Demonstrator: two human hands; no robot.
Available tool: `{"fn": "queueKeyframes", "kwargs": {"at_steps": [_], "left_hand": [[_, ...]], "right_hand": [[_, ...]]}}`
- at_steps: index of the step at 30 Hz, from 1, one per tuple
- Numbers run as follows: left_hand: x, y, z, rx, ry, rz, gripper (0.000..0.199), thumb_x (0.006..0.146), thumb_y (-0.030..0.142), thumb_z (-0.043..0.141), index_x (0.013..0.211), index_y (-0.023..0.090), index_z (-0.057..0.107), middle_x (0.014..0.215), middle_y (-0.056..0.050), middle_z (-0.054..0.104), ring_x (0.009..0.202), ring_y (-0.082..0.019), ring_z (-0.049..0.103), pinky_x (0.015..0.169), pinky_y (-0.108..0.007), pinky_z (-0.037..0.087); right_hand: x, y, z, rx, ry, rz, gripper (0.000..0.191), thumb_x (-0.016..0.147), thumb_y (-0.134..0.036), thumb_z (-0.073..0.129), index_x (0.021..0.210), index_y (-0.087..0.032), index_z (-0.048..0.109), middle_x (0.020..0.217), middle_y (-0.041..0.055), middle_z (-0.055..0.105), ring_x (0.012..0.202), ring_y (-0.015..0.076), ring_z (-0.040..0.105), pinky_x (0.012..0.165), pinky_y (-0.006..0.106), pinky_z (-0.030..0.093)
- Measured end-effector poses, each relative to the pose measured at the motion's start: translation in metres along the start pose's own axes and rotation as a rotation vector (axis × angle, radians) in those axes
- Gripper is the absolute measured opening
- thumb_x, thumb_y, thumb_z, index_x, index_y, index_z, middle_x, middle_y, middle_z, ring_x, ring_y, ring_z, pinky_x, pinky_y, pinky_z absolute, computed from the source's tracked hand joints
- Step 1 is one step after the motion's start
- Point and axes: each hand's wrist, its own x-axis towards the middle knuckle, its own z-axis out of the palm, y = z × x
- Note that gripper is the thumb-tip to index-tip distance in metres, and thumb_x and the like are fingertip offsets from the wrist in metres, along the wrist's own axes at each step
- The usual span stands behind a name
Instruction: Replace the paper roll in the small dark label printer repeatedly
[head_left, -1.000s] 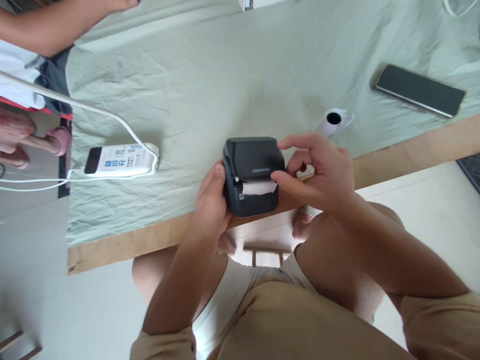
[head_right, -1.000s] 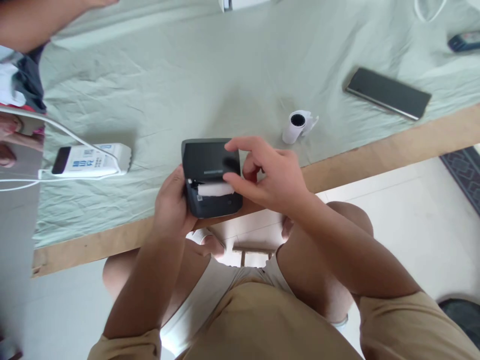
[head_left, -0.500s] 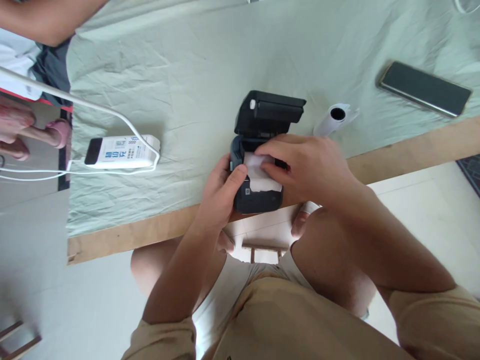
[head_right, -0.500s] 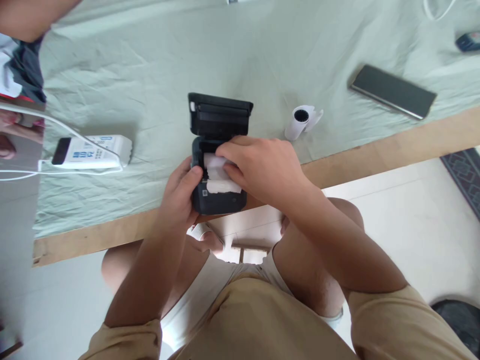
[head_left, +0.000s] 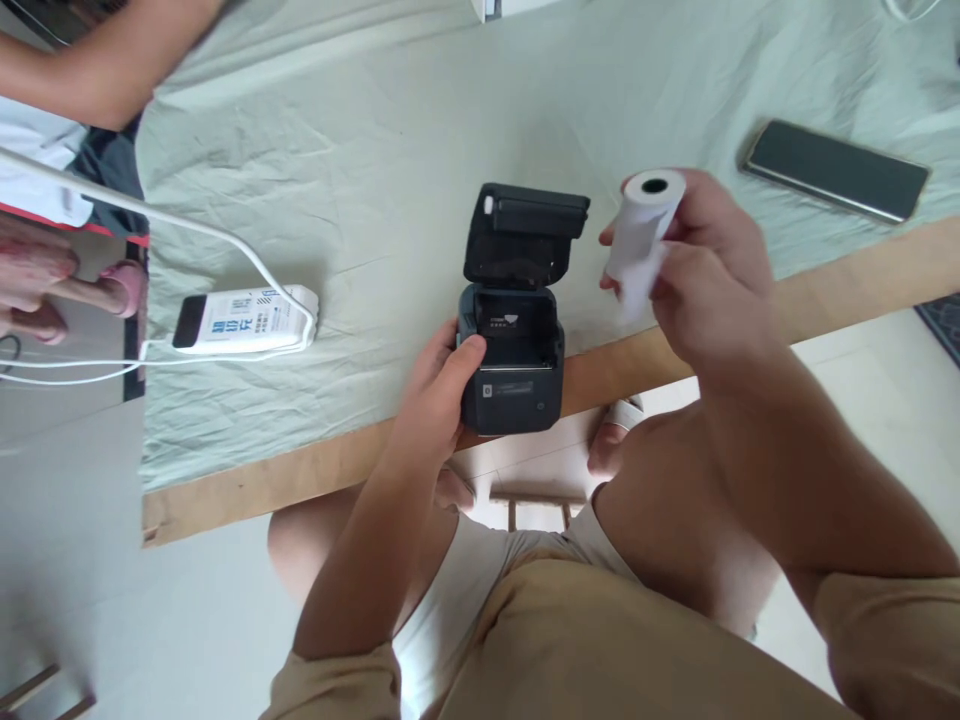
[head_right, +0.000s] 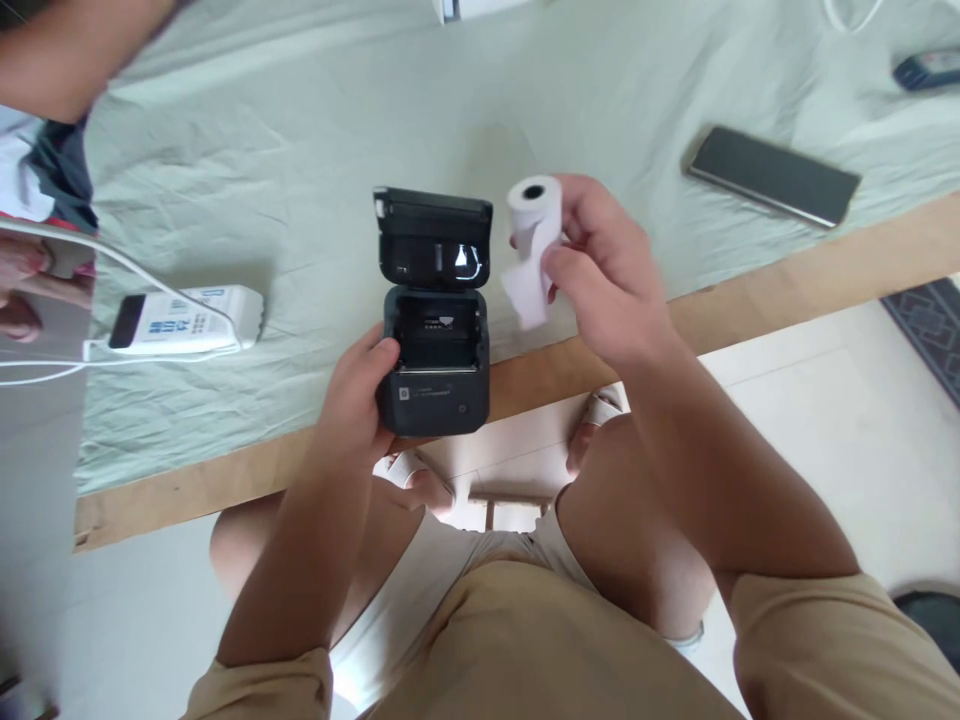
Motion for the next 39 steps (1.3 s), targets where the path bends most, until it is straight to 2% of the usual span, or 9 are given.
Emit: {"fn": "queueKeyframes", "kwargs": {"at_steps": [3, 7, 15, 20, 23, 26, 29, 35, 39], "left_hand": [[0.000, 0.000, 0.000, 0.040, 0.049, 0.005, 0.034, 0.084, 0.049, 0.082, 0.095, 0.019, 0.072, 0.074, 0.001, 0.071, 0.058, -0.013, 0.066, 0.050, -0.021, 0.053], [-0.001, -0.001, 0.001, 0.043, 0.029, 0.014, 0.034, 0.085, 0.049, 0.079, 0.099, 0.019, 0.071, 0.077, 0.000, 0.073, 0.060, -0.015, 0.069, 0.052, -0.023, 0.056], [-0.003, -0.001, 0.001, 0.043, 0.014, -0.004, 0.031, 0.088, 0.050, 0.077, 0.095, 0.021, 0.069, 0.068, 0.000, 0.067, 0.050, -0.015, 0.063, 0.046, -0.027, 0.051], [-0.001, -0.001, 0.000, 0.026, 0.021, 0.001, 0.032, 0.085, 0.050, 0.079, 0.096, 0.021, 0.071, 0.072, -0.001, 0.070, 0.053, -0.015, 0.064, 0.045, -0.026, 0.050], [-0.002, -0.001, -0.001, 0.026, 0.024, -0.021, 0.032, 0.085, 0.050, 0.080, 0.095, 0.022, 0.069, 0.068, 0.001, 0.069, 0.048, -0.014, 0.062, 0.038, -0.024, 0.043], [-0.002, -0.001, -0.001, 0.042, 0.009, -0.021, 0.031, 0.087, 0.050, 0.077, 0.098, 0.022, 0.069, 0.066, 0.001, 0.069, 0.046, -0.014, 0.062, 0.037, -0.025, 0.042], [-0.001, -0.001, 0.000, 0.038, 0.027, -0.028, 0.033, 0.086, 0.049, 0.078, 0.101, 0.022, 0.069, 0.069, 0.001, 0.071, 0.049, -0.016, 0.065, 0.038, -0.025, 0.045], [-0.002, -0.001, 0.001, 0.039, 0.045, -0.019, 0.032, 0.085, 0.049, 0.078, 0.100, 0.022, 0.071, 0.079, -0.001, 0.075, 0.061, -0.018, 0.071, 0.049, -0.027, 0.056], [-0.002, -0.002, 0.000, 0.043, 0.039, -0.010, 0.031, 0.086, 0.049, 0.077, 0.102, 0.022, 0.071, 0.082, -0.001, 0.075, 0.063, -0.018, 0.071, 0.052, -0.027, 0.057]], "right_hand": [[0.004, 0.016, 0.006, -0.169, -0.002, 0.057, 0.019, 0.090, -0.032, 0.066, 0.108, -0.028, 0.062, 0.088, 0.0011, 0.067, 0.076, 0.0192, 0.064, 0.072, 0.037, 0.056], [0.003, 0.026, 0.013, -0.476, -0.058, -0.116, 0.015, 0.090, -0.036, 0.073, 0.099, -0.028, 0.063, 0.099, 0.0049, 0.067, 0.097, 0.0257, 0.065, 0.090, 0.045, 0.058], [-0.001, 0.037, 0.013, -0.707, -0.139, -0.116, 0.044, 0.089, -0.028, 0.070, 0.131, -0.020, 0.058, 0.121, 0.0137, 0.073, 0.099, 0.0291, 0.071, 0.087, 0.045, 0.058], [-0.001, 0.020, -0.010, -0.781, 0.118, -0.439, 0.032, 0.096, -0.031, 0.063, 0.128, -0.024, 0.063, 0.126, 0.0156, 0.071, 0.123, 0.0302, 0.065, 0.105, 0.048, 0.053], [0.012, 0.030, -0.034, -0.834, 0.180, -0.428, 0.041, 0.094, -0.035, 0.065, 0.133, -0.023, 0.066, 0.132, 0.0182, 0.068, 0.133, 0.0305, 0.059, 0.113, 0.047, 0.049], [0.025, 0.052, -0.052, -0.829, 0.021, -0.221, 0.051, 0.091, -0.050, 0.069, 0.134, -0.023, 0.070, 0.129, 0.0170, 0.069, 0.123, 0.0276, 0.066, 0.104, 0.041, 0.053], [0.028, 0.067, -0.057, -0.813, -0.037, -0.102, 0.042, 0.086, -0.039, 0.076, 0.126, -0.026, 0.073, 0.118, 0.0123, 0.073, 0.107, 0.0280, 0.070, 0.095, 0.045, 0.057], [0.018, 0.055, -0.053, -0.649, 0.128, -0.118, 0.055, 0.080, -0.038, 0.084, 0.128, -0.027, 0.060, 0.114, 0.0118, 0.073, 0.100, 0.0240, 0.070, 0.084, 0.037, 0.055], [0.002, 0.029, -0.036, -0.449, 0.168, -0.276, 0.035, 0.090, -0.035, 0.075, 0.120, -0.028, 0.059, 0.118, 0.0122, 0.072, 0.101, 0.0220, 0.070, 0.081, 0.034, 0.056]]}}
